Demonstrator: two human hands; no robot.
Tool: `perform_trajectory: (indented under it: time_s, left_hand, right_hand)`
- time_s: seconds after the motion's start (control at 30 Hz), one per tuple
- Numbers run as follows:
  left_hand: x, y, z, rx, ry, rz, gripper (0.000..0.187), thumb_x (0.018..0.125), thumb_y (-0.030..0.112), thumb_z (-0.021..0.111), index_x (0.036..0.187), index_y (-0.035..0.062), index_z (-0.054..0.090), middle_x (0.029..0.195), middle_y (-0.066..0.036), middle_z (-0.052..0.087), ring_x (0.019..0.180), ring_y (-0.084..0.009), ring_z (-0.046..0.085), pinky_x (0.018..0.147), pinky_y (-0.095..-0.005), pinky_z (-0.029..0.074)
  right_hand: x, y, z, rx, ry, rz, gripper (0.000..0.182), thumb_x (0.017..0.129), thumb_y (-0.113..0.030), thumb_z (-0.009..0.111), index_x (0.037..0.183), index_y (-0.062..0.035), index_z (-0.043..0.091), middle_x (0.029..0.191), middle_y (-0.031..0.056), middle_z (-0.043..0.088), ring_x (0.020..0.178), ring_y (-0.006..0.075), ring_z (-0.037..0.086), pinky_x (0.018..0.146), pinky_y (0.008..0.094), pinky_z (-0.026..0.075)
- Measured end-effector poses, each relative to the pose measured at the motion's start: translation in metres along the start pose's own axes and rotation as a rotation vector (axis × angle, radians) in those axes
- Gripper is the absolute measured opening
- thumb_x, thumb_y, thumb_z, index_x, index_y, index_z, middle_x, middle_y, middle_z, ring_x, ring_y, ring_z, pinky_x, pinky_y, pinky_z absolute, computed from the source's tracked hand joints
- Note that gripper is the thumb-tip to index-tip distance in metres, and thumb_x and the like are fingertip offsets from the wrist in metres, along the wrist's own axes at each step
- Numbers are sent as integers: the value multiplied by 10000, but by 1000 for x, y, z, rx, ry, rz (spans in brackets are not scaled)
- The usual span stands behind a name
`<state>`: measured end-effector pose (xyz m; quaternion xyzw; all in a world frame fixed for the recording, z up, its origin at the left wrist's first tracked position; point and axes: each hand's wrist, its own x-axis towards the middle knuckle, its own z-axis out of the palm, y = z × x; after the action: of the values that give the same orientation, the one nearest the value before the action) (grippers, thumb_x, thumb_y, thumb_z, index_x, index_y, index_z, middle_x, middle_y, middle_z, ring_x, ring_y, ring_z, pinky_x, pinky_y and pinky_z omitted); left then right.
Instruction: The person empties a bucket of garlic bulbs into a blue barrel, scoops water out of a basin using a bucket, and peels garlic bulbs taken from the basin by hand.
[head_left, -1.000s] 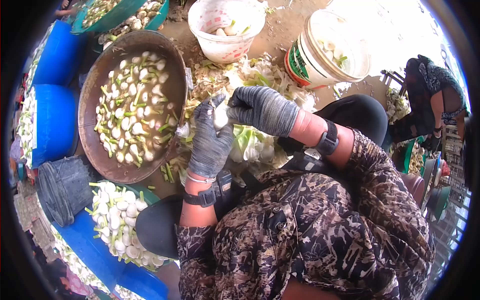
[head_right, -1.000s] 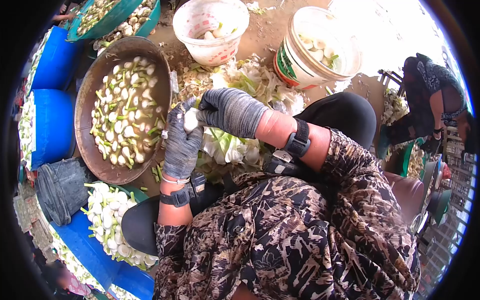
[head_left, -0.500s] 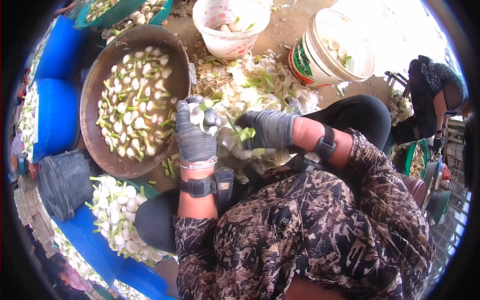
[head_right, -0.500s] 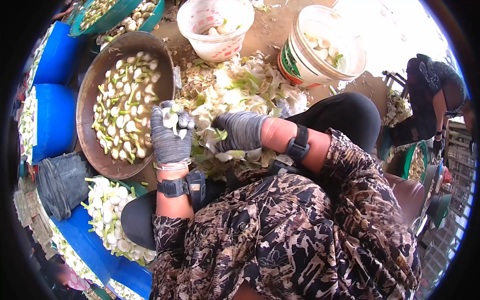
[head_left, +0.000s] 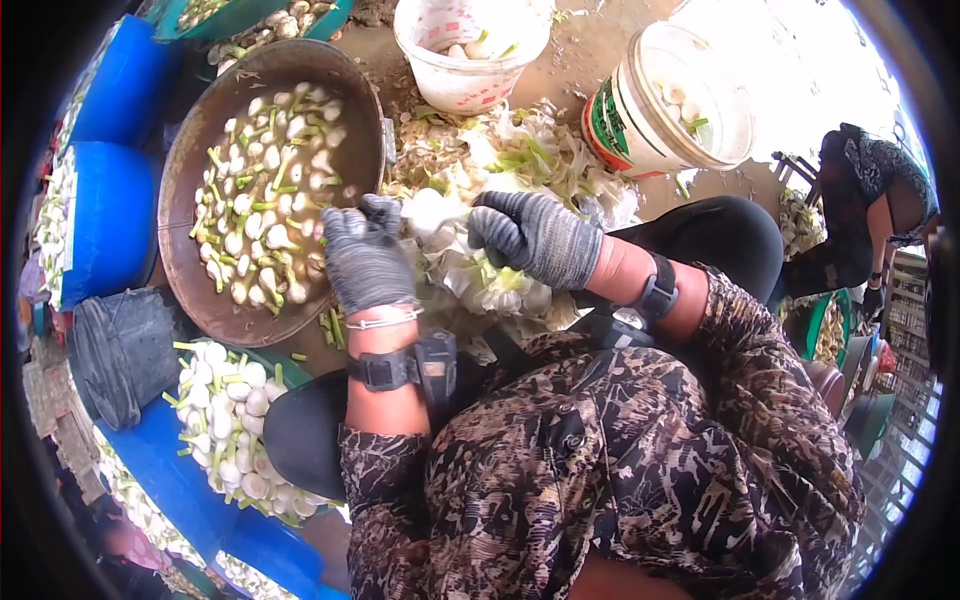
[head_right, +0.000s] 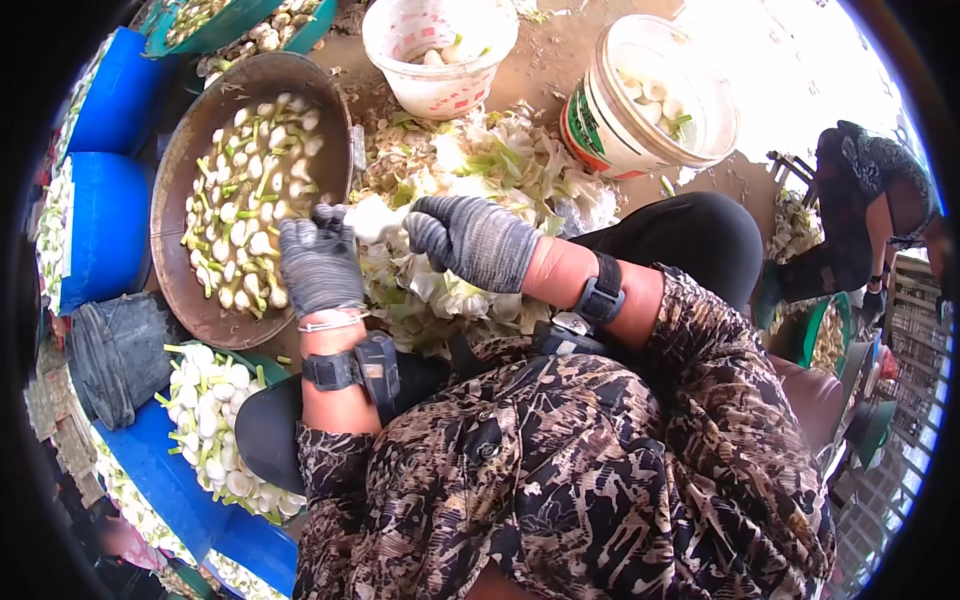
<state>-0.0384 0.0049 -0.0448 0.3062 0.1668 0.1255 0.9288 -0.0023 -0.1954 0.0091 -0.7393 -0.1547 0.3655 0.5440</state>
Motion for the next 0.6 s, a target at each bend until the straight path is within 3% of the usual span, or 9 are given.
perform_trajectory:
  time_s: [0.07,0.1,0.17,0.2,0.27,0.37,0.47,0.53,0.6]
  left_hand:
    - [8,7,-9,0,134,-34,404,1010,422,371,923,72,553,908,-94,609,936,-241,597,827,-376,505]
    - [9,7,-7,201,66,-94,415,1004,435,384,1018,61,564,965,-90,613,926,-222,606,813,-364,513]
    - [2,2,11,578,11,-188,455,995,408,433,1237,41,552,1063,-87,615,922,-166,608,805,-325,518]
    - [-3,1,17,581,7,-192,455,995,408,433,1237,41,552,1063,-87,615,922,-166,608,805,-325,518]
    - [-14,2,23,735,-193,-202,403,995,335,459,1243,28,544,1080,-85,602,948,-159,595,817,-305,515]
    - [-20,-3,34,743,-225,-98,334,977,231,509,1242,31,530,1139,-84,572,1001,-161,577,834,-303,515]
    - [-26,-11,40,597,-194,-128,326,960,215,549,1224,23,533,1164,-84,562,1034,-154,561,880,-301,491]
    - [-29,-9,46,911,-165,2,346,957,239,559,1225,21,533,1159,-82,563,1037,-156,552,910,-303,467]
    - [-32,-9,52,881,-141,4,354,951,247,570,1223,22,534,1165,-78,563,1031,-153,549,917,-304,457]
  right_hand:
    - [-1,3,-5,-376,226,-262,293,955,-294,486,938,-29,609,749,188,639,676,335,634,650,412,505]
    - [-4,1,-8,-575,303,-362,260,921,-280,520,957,-38,604,785,236,628,743,405,615,668,459,499]
    - [-3,-9,-17,-649,246,-341,270,918,-290,522,968,-37,599,784,236,629,747,407,615,669,460,502]
    - [-3,-11,-19,-721,178,-317,280,914,-300,524,979,-36,594,784,237,630,752,408,616,671,461,504]
    - [2,0,-18,-749,222,-351,269,918,-275,562,1009,-22,574,797,209,648,719,344,645,654,412,513]
    - [20,21,-2,240,219,-342,306,872,-175,693,1054,15,535,842,51,660,742,106,589,650,307,501]
    - [26,27,-1,326,283,-173,318,862,-169,705,1058,21,542,846,38,659,754,86,579,666,286,502]
    - [24,25,-1,328,318,-164,281,861,-154,705,1026,22,562,832,41,653,743,71,566,659,262,494]
    - [25,29,-3,294,312,-203,224,862,-148,704,961,14,584,812,30,647,740,66,558,642,263,489]
